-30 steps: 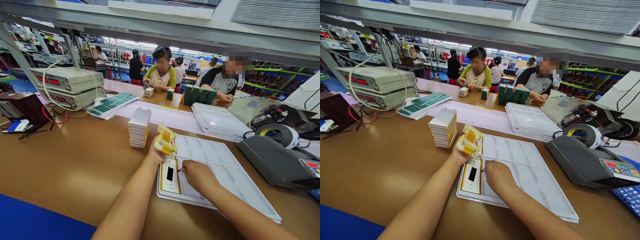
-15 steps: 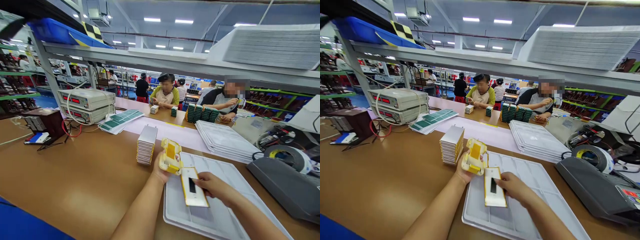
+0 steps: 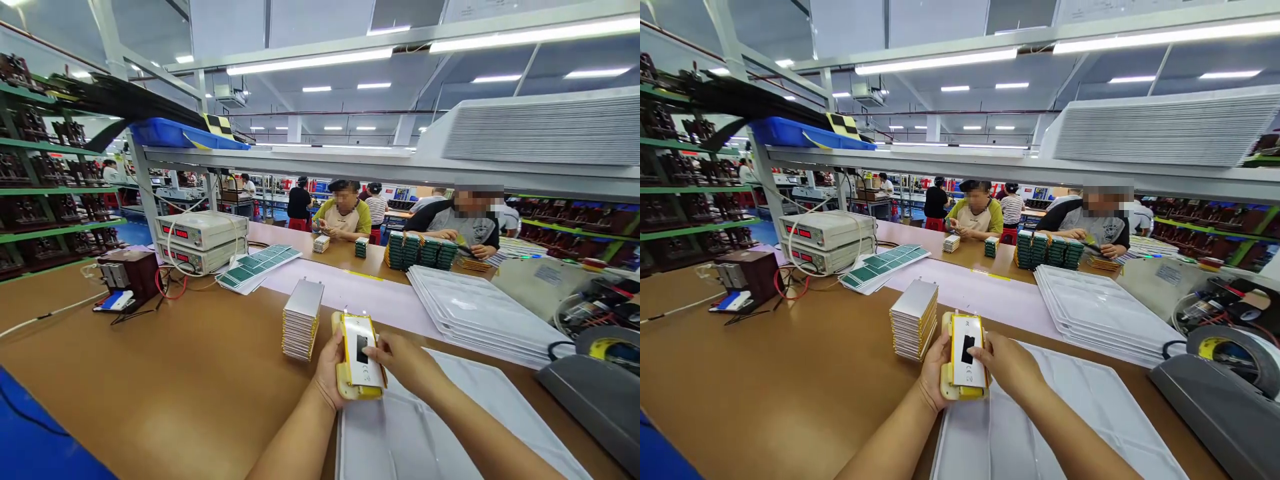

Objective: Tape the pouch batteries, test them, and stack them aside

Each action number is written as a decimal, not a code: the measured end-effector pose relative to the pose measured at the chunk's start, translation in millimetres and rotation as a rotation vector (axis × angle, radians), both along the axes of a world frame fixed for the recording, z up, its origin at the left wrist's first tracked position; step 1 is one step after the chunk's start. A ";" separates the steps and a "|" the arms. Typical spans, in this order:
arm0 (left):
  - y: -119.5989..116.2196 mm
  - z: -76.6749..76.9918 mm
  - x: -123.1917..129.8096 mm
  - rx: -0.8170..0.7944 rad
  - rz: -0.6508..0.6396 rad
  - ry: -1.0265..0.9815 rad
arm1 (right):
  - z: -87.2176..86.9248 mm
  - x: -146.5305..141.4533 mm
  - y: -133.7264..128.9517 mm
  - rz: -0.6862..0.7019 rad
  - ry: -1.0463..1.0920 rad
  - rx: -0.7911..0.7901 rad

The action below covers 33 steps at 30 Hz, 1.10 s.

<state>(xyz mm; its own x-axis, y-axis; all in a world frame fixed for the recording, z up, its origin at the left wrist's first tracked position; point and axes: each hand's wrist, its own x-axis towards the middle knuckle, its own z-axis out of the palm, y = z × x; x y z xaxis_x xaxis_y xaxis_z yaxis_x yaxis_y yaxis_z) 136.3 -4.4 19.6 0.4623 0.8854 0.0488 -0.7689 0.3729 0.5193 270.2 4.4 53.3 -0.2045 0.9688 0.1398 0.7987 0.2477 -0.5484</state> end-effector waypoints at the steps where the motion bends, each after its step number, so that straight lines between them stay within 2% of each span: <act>1: 1.6 -0.8 -0.8 0.011 -0.009 -0.015 | 0.6 4.1 -0.1 -0.025 -0.065 0.033; 6: 9.7 -8.3 -1.3 -0.023 -0.027 0.026 | 7.3 30.5 9.7 -0.097 -0.186 -0.005; 10: 10.5 -10.3 1.8 -0.109 0.019 0.060 | 1.5 45.7 25.1 -0.155 -0.192 -0.016; 14: 6.2 -1.5 4.5 -0.205 0.225 0.315 | -13.1 44.2 36.6 -0.181 -0.311 0.022; 17: 4.3 5.7 4.4 -0.158 0.424 0.517 | -25.5 32.2 41.7 -0.118 -0.398 0.051; 20: 4.3 8.5 3.8 -0.088 0.502 0.614 | -34.3 20.3 45.1 -0.083 -0.443 0.073; 25: 5.4 7.8 2.6 -0.095 0.449 0.640 | -38.2 15.9 49.9 -0.056 -0.509 0.042; 33: 7.7 13.4 -2.3 -0.236 0.434 0.484 | -37.0 15.1 45.1 -0.117 -0.479 0.009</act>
